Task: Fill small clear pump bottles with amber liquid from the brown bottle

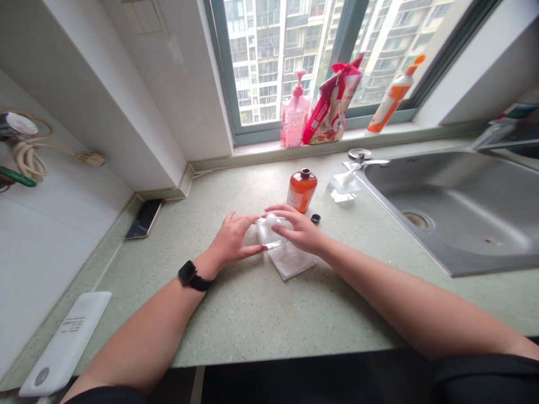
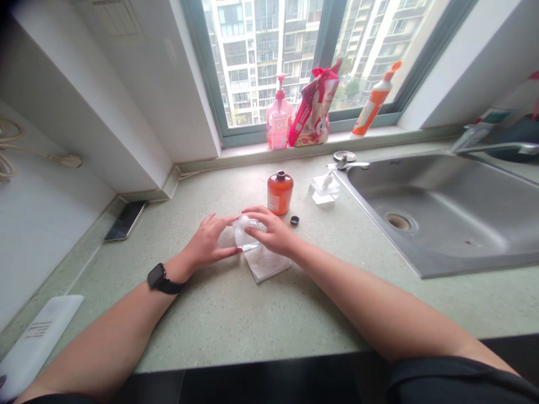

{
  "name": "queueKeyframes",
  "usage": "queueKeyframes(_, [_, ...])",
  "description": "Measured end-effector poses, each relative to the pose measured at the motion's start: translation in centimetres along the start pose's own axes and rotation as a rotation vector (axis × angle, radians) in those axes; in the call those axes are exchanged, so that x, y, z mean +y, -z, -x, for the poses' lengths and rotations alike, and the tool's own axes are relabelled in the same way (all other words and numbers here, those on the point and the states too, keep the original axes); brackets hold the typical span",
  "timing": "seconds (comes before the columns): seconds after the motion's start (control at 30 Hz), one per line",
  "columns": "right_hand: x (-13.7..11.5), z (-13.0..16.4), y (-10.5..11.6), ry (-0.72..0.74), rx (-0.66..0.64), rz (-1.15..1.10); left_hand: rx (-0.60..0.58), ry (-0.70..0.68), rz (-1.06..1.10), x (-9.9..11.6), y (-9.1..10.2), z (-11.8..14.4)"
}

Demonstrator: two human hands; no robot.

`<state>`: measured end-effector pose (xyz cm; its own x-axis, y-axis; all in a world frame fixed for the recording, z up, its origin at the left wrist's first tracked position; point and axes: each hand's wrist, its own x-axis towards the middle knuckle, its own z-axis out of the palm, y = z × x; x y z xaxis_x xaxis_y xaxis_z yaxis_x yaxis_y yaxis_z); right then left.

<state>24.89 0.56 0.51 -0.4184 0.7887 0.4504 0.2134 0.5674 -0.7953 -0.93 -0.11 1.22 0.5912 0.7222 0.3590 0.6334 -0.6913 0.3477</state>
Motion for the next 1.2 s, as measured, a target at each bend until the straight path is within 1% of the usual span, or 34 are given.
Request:
queueKeyframes(0.13, [0.3,-0.3,0.5,0.020,-0.050,-0.003,0.000,0.009,0.024,0.1,0.2,0.0])
queueKeyframes(0.33, [0.1,-1.0,1.4,-0.016,-0.164,-0.051,0.002,0.023,0.035,0.2,0.2,-0.1])
queueKeyframes(0.47, [-0.1,-1.2,1.6,-0.029,-0.186,-0.061,0.016,0.023,0.016,0.2,0.2,0.0])
queueKeyframes(0.6, [-0.1,-1.0,1.2,-0.030,-0.141,-0.053,0.099,0.001,-0.007,0.2,0.6,0.1])
queueKeyframes(0.7, [-0.1,-0.8,0.8,-0.027,-0.089,-0.038,0.131,-0.031,0.019,0.4,0.8,0.0])
queueKeyframes(0.77, [-0.2,-0.7,0.6,-0.029,-0.054,-0.020,0.128,-0.038,0.057,0.6,0.8,0.0])
queueKeyframes(0.87, [-0.4,-0.6,0.1,-0.042,0.005,0.007,0.123,-0.008,0.115,0.7,0.5,-0.1])
queueKeyframes(1.0, [-0.6,-0.5,-0.6,-0.065,0.080,0.009,0.124,0.017,0.114,0.8,0.2,0.0])
queueKeyframes(1.1, [-0.6,-0.2,-0.9,-0.051,0.086,0.019,0.123,0.013,0.104,0.8,0.2,0.0])
queueKeyframes(1.2, [-0.7,0.1,-0.5,-0.021,0.063,0.034,0.128,0.009,0.097,0.9,0.3,0.0])
